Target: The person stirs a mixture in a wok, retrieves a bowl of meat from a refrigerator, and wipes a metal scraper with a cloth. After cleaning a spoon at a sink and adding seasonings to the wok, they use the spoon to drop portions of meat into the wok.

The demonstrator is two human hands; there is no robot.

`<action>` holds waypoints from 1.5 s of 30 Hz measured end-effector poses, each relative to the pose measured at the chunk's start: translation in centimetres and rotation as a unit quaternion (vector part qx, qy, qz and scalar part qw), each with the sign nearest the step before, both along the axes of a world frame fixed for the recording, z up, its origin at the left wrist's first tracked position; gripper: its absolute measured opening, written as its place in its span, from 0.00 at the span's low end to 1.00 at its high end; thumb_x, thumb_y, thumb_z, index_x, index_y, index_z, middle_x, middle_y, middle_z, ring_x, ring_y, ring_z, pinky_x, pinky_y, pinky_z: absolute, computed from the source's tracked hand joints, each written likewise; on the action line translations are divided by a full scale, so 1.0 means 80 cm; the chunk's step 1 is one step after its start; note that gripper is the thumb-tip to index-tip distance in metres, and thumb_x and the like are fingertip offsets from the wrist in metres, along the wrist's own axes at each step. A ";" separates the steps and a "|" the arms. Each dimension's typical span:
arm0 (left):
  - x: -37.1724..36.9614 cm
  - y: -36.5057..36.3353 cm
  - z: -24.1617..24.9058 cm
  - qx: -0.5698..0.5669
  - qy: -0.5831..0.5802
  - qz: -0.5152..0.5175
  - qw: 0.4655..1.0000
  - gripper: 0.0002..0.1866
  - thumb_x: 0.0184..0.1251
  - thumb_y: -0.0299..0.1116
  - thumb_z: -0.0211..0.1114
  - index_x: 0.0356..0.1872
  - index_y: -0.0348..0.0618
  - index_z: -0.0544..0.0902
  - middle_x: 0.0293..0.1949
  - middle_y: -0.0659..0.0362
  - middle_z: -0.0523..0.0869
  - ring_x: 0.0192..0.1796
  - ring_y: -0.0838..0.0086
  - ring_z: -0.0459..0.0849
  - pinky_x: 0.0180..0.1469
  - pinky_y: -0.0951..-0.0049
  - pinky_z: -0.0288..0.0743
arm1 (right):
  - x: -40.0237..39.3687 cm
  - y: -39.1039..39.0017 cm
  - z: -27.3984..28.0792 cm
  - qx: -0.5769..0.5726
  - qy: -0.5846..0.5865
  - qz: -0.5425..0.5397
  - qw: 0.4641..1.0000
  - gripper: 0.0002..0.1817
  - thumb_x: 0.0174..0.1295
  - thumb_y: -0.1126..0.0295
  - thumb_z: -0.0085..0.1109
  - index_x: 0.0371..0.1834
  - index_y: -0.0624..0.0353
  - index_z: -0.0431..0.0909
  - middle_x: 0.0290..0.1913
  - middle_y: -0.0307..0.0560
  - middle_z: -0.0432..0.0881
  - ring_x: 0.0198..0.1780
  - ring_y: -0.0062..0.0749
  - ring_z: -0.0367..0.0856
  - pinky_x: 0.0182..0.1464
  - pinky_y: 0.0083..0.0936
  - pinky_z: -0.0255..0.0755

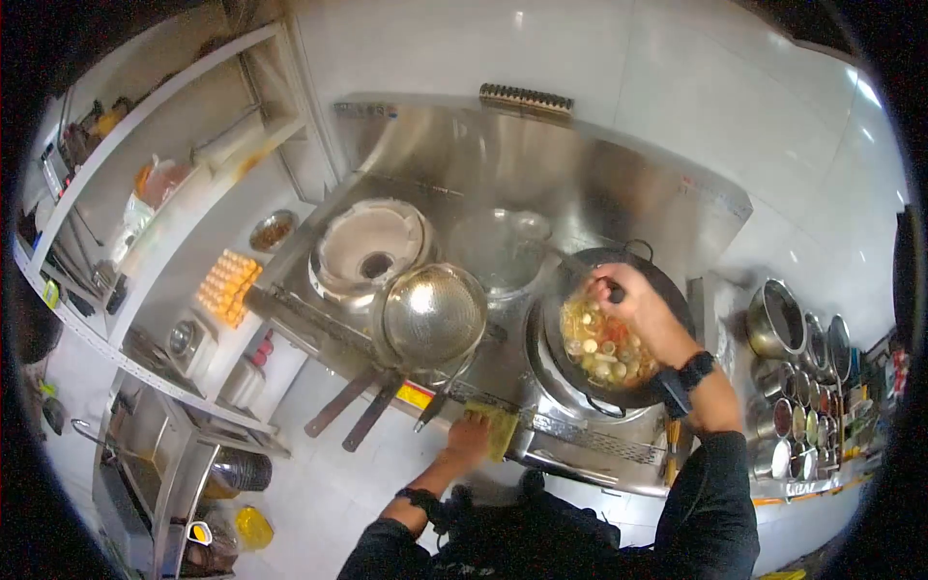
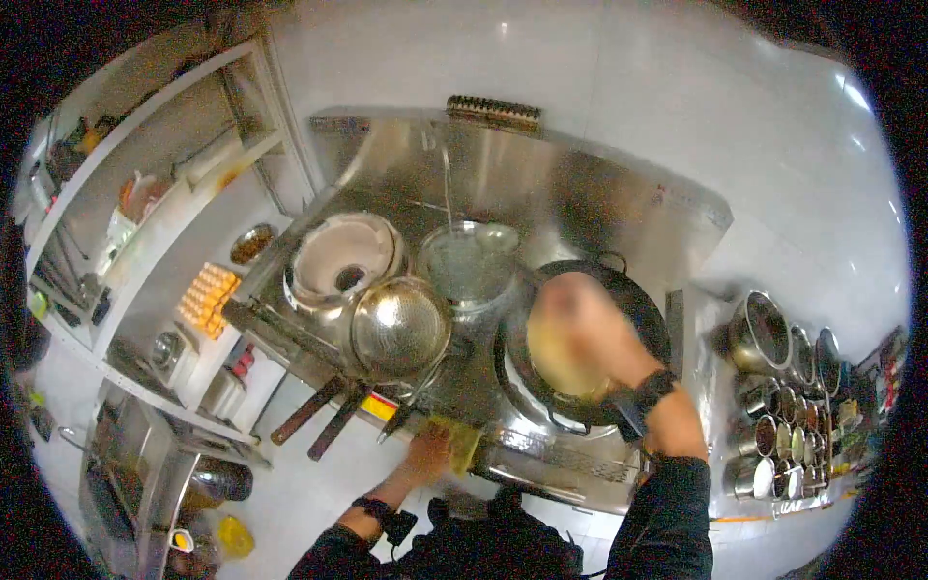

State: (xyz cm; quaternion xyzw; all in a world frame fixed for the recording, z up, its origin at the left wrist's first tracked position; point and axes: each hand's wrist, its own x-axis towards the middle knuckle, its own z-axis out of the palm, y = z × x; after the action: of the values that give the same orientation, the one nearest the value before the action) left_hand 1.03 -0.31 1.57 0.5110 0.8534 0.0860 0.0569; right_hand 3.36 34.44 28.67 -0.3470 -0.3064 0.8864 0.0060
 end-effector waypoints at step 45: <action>0.006 0.001 -0.038 0.037 0.005 0.067 0.997 0.18 0.48 0.37 0.58 0.43 0.43 0.77 0.44 0.51 0.78 0.49 0.57 0.76 0.50 0.57 0.71 | -0.112 0.026 -0.108 0.225 -0.081 0.143 0.960 0.03 0.54 0.76 0.48 0.26 0.64 0.67 0.20 0.47 0.71 0.15 0.27 0.68 0.14 0.22 0.66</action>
State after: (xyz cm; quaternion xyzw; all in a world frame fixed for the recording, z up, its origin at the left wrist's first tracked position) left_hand 1.54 -0.19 -1.49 0.4545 0.8823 0.1191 0.0279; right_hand -5.61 36.50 20.07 -0.3601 -0.5438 0.7549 -0.0679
